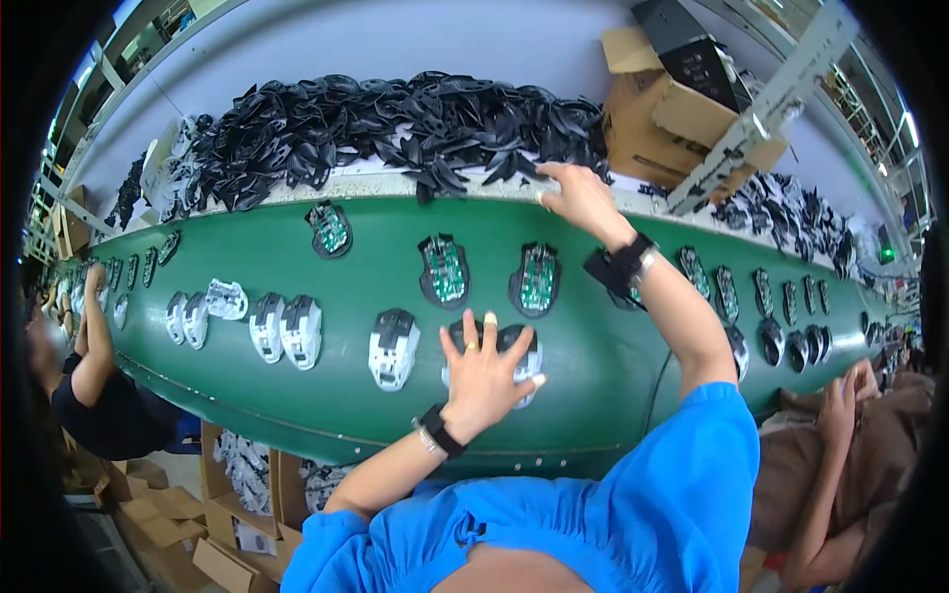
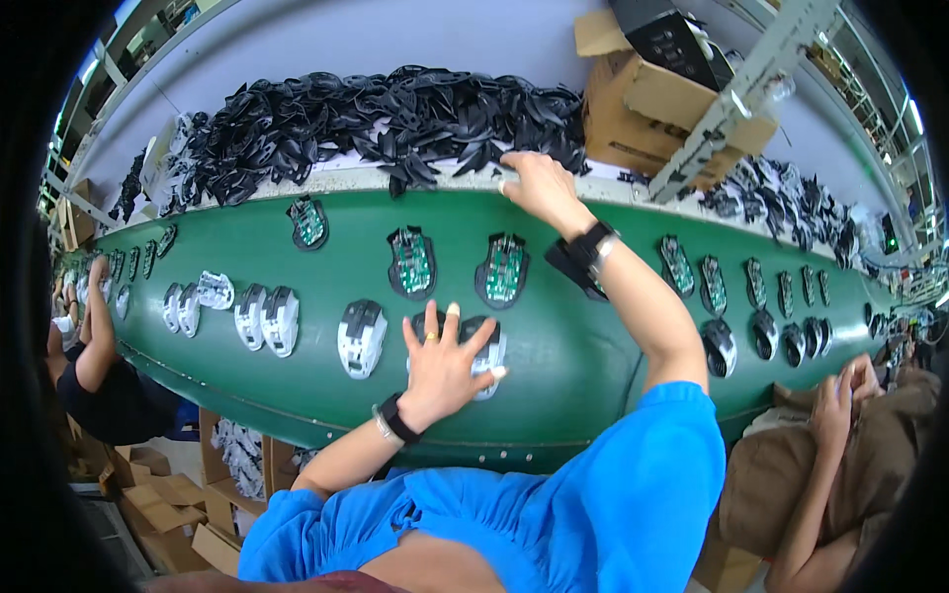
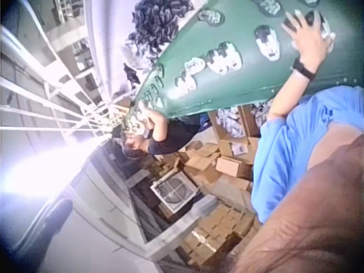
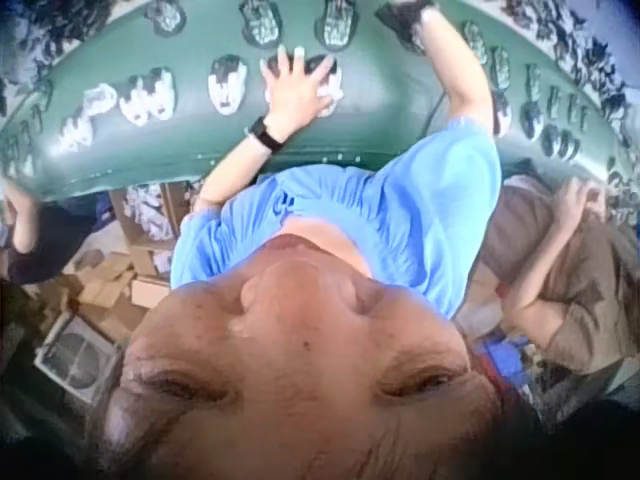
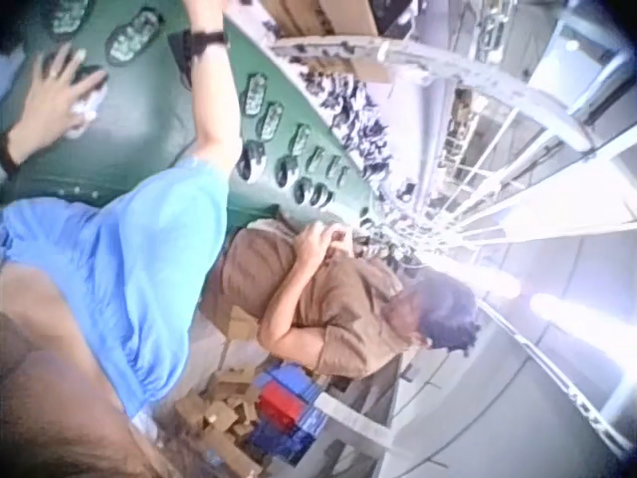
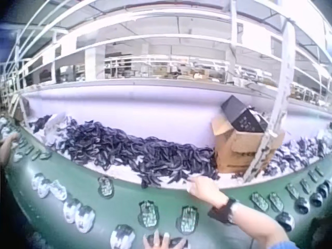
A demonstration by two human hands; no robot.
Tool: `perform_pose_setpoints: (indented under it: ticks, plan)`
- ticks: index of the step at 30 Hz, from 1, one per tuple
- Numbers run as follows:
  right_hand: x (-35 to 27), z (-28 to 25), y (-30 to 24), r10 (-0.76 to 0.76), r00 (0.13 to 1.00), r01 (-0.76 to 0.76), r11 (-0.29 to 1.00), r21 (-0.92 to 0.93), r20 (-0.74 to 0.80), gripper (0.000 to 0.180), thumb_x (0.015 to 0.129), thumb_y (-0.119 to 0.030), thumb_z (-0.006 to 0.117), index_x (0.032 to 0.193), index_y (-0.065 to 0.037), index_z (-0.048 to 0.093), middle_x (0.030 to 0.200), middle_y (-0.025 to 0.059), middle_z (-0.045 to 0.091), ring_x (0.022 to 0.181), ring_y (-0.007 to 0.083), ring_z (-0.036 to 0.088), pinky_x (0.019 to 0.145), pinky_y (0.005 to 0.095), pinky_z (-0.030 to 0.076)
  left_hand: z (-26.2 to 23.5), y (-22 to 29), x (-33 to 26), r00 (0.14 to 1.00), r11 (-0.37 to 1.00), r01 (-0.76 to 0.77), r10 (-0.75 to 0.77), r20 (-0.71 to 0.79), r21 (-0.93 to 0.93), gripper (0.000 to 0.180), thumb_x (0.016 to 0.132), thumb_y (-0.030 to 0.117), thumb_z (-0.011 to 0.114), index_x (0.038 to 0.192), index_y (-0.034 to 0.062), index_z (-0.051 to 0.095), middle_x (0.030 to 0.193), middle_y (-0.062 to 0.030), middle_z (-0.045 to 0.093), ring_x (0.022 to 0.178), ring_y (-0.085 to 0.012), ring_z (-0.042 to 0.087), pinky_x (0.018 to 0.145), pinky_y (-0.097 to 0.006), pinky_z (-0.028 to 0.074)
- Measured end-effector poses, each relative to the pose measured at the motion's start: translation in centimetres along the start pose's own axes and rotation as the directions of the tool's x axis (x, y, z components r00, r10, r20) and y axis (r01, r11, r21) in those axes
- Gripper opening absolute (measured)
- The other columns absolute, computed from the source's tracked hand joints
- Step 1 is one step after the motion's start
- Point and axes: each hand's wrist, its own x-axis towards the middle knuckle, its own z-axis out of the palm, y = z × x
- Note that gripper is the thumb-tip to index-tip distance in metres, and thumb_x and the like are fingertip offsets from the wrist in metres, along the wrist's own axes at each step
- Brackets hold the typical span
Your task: The person assembles computer mice on a green workbench. They pick up a white mouse shell and a black plastic cover, fit the cover onto the shell, and place the completed unit on the table. This process is repeated for multiple units throughout the video.
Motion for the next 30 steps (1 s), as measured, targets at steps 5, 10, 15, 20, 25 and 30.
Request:
perform_pose_setpoints:
  ticks: [5,10,15,20,25,30]
  plan:
    - [7.7,5.4,3.1,0.092,0.988,-0.072,0.984,-0.160,0.120,0.028,0.079,-0.019,0.066,0.103,-0.007,0.067,0.101,0.0189,0.067,0.097,0.0354,0.065,0.084,0.0473,0.052,-2.2,-2.6,-1.9,0.997,1.000,0.006,-0.005,0.076,-0.026,0.065,0.073,0.052,0.069,0.131,0.0267,0.055,0.136,-0.0214,0.043,0.133,-0.0480,0.029,0.101,-0.071,0.020]
    - [8.9,8.5,6.1,-0.059,0.998,0.057,0.973,-0.224,-0.003,0.020,0.084,-0.010,0.053,0.096,-0.003,0.068,0.095,0.0216,0.067,0.090,0.0376,0.066,0.082,0.0473,0.053,-5.3,-8.1,-3.4,0.991,0.998,0.056,-0.052,0.124,-0.024,0.070,0.058,0.039,0.077,0.125,0.0268,0.060,0.137,-0.0216,0.042,0.136,-0.0441,0.028,0.108,-0.066,0.009]
    - [6.9,3.2,7.7,0.242,0.935,-0.324,0.881,0.345,0.259,0.022,0.086,-0.022,0.057,0.093,-0.005,0.069,0.081,0.0083,0.066,0.070,0.0210,0.060,0.066,0.0331,0.048,-6.1,-10.2,-4.2,0.986,0.985,0.145,-0.136,0.101,-0.091,0.085,0.064,0.034,0.077,0.137,0.0035,0.045,0.146,-0.0261,0.031,0.141,-0.0444,0.018,0.113,-0.058,0.003]
    - [-2.1,-1.9,2.4,-0.341,0.604,-0.220,0.798,0.562,0.720,0.016,0.090,-0.015,0.054,0.084,-0.004,0.065,0.072,-0.0029,0.060,0.068,0.0065,0.052,0.063,0.0246,0.043,-2.9,-7.8,-4.7,0.969,0.967,0.244,-0.241,-0.046,0.072,0.077,0.071,0.030,0.077,0.132,-0.0048,0.044,0.147,-0.0273,0.028,0.139,-0.0433,0.021,0.113,-0.057,0.012]
    - [-14.6,1.4,-4.5,-0.319,0.613,0.325,0.936,0.137,0.723,0.021,0.084,-0.023,0.063,0.092,-0.004,0.065,0.098,0.0140,0.057,0.102,0.0313,0.053,0.088,0.0435,0.044,-2.8,-6.9,-5.2,1.000,0.998,0.024,-0.024,-0.003,-0.059,0.079,0.066,0.019,0.080,0.137,0.0098,0.046,0.140,-0.0233,0.035,0.131,-0.0440,0.033,0.108,-0.054,0.027]
    - [-19.0,1.4,-5.7,-0.237,0.972,0.236,0.967,0.096,0.002,0.034,0.077,-0.024,0.072,0.105,-0.006,0.063,0.108,0.0133,0.057,0.098,0.0303,0.056,0.087,0.0415,0.047,-1.7,-7.7,-5.9,0.982,0.912,0.147,-0.179,-0.050,-0.383,0.077,0.062,0.009,0.082,0.132,0.0068,0.049,0.126,-0.0228,0.046,0.116,-0.0390,0.047,0.098,-0.043,0.041]
